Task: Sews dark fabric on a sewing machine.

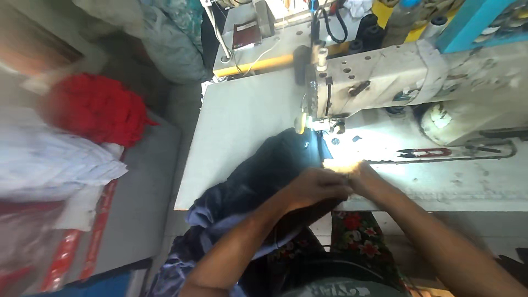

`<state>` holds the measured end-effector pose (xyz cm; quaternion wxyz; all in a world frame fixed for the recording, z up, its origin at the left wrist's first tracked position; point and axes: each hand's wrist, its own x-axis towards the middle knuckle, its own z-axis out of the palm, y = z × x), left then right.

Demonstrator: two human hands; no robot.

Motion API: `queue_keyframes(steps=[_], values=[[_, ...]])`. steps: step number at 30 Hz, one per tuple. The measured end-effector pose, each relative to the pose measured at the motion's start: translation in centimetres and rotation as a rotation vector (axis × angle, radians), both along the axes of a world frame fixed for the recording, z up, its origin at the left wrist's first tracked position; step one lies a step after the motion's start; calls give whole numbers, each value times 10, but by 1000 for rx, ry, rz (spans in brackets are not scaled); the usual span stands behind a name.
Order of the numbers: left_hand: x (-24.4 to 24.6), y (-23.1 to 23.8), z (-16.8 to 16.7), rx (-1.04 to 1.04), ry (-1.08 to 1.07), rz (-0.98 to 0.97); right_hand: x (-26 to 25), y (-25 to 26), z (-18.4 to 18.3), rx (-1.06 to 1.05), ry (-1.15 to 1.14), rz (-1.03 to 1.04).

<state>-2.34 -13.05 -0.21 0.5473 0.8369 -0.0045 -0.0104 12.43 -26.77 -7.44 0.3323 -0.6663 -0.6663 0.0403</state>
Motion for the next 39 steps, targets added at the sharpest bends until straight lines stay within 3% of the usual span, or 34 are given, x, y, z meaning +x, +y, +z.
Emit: queue_keyframes(steps=[2, 5, 7, 12, 19, 39], values=[[8, 8, -30, 16, 18, 180, -6, -12, -20, 6, -20, -37], [15, 20, -82, 423, -15, 399, -12, -16, -40, 21, -37, -76], [10, 31, -100, 594, -53, 442, -16, -13, -39, 18, -58, -117], [-2, 55, -98, 577, -47, 326, -28, -11, -40, 2, -81, -209], [2, 55, -101, 610, -113, 253, -36, -13, -42, -27, -100, -284], [7, 57, -106, 653, -146, 235, -41, -8, -34, -55, -148, -336]])
